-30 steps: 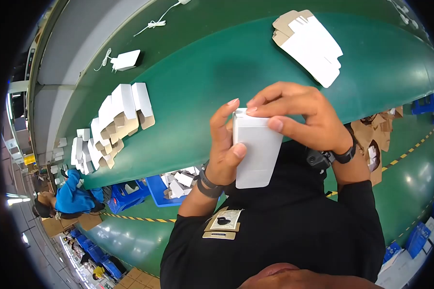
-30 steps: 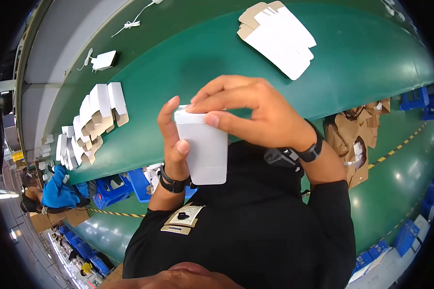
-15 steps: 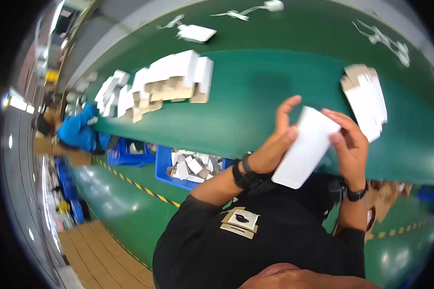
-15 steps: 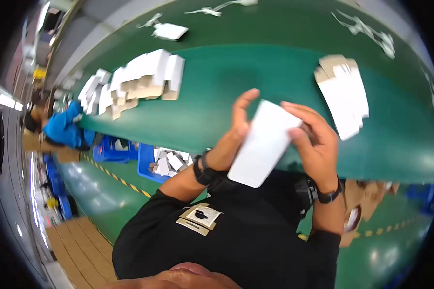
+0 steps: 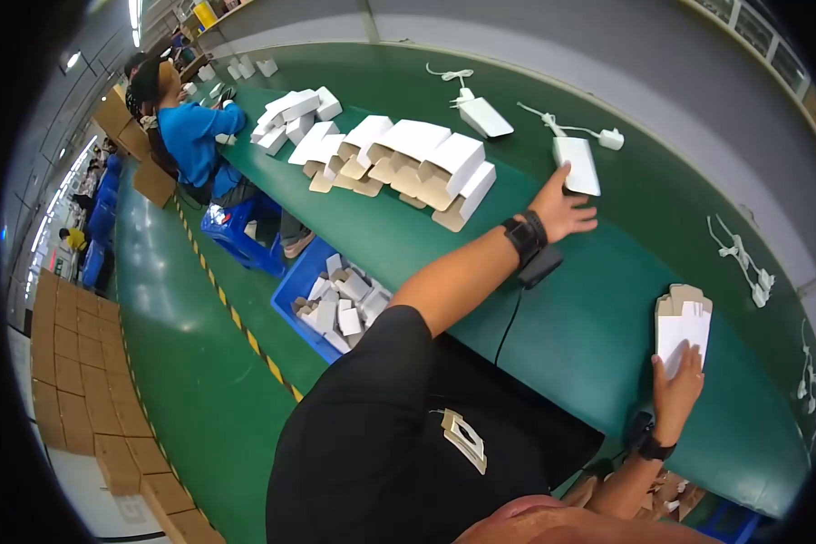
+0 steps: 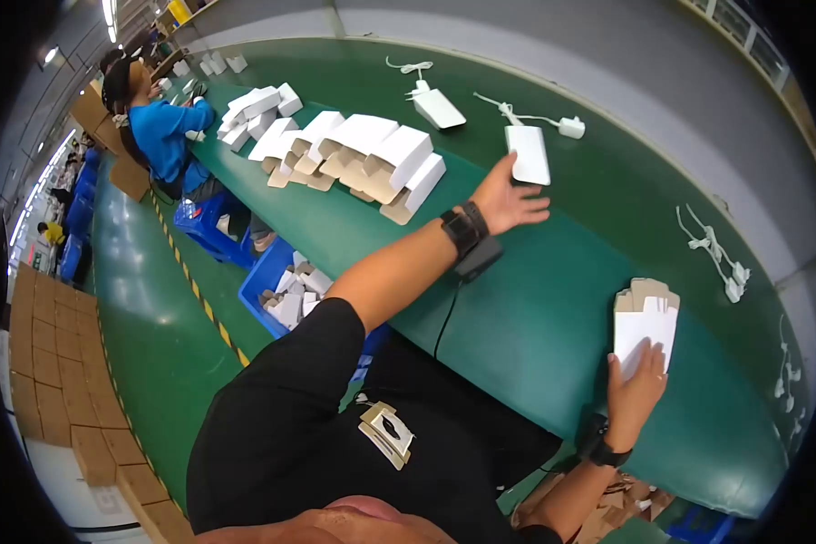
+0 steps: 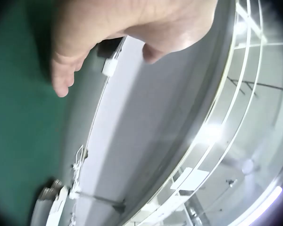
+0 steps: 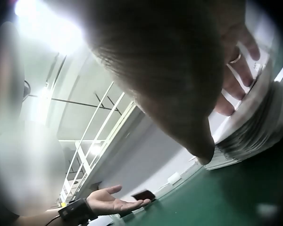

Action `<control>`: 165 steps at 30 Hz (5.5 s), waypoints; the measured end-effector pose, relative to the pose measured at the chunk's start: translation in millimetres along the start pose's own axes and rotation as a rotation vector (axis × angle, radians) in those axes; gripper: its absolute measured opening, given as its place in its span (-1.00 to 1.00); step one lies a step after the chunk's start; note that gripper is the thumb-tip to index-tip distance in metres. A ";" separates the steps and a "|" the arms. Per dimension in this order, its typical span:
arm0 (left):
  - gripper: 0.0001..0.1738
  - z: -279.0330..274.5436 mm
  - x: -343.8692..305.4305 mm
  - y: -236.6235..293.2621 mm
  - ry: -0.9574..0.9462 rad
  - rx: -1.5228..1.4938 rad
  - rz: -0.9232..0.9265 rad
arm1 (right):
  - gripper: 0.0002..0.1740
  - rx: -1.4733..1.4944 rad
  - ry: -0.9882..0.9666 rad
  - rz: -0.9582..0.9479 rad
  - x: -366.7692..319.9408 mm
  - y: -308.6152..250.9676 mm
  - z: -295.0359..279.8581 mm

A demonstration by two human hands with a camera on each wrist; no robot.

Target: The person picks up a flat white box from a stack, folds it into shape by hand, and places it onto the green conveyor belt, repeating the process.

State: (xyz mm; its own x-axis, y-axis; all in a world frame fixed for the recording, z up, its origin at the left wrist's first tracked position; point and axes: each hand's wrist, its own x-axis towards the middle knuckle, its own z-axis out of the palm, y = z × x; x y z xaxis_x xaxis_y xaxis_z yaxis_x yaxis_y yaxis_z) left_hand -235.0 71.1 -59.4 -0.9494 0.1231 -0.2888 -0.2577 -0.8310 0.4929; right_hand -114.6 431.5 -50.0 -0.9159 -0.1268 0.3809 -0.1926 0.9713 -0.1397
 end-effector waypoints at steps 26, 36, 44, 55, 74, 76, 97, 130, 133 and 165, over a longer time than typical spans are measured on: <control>0.23 26.0 -149.7 -97.6 -0.503 0.325 0.093 | -0.73 1.042 0.027 -0.232 -16.9 -113.4 -60.7; 0.23 31.3 -173.9 -101.8 -0.537 0.565 -0.018 | -0.48 0.780 -0.975 -0.090 34.5 -70.5 -95.6; 0.07 35.9 -165.8 -98.3 -0.370 0.656 0.259 | -0.50 1.350 -0.002 -0.023 -1.6 -101.9 -52.2; -0.07 38.4 -183.3 -106.7 -0.309 0.556 0.275 | -0.74 1.385 0.027 -0.159 -11.8 -117.1 -38.4; -0.12 19.3 -187.2 -87.6 -0.563 0.801 0.166 | -0.86 1.500 -0.327 -0.141 0.0 -97.3 -62.5; -0.15 21.3 -186.9 -90.8 -0.549 0.806 0.222 | -0.82 1.445 -0.377 -0.118 0.6 -97.3 -65.6; -0.15 16.1 -162.5 -104.0 -0.414 0.609 -0.083 | -0.71 1.262 -0.337 -0.285 9.1 -97.8 -48.6; -0.04 -20.7 30.9 2.5 0.055 0.116 0.070 | -0.54 0.175 0.001 0.000 3.1 0.0 -2.4; -0.10 -9.4 -9.8 -38.8 -0.057 0.146 -0.063 | -0.63 0.227 -0.008 -0.044 1.8 18.0 12.1; 0.38 21.2 -177.2 -96.8 -0.830 0.600 -0.202 | -0.56 1.199 -0.764 -0.002 13.8 -46.6 -67.8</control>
State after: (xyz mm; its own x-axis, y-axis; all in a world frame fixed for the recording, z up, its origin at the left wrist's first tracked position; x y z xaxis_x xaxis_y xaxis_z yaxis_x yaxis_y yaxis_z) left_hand -45.6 141.2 -38.5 -0.6452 0.7526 0.1316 -0.2566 -0.3758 0.8905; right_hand -94.4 398.1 23.7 -0.8031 -0.5784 -0.1434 -0.0180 0.2641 -0.9643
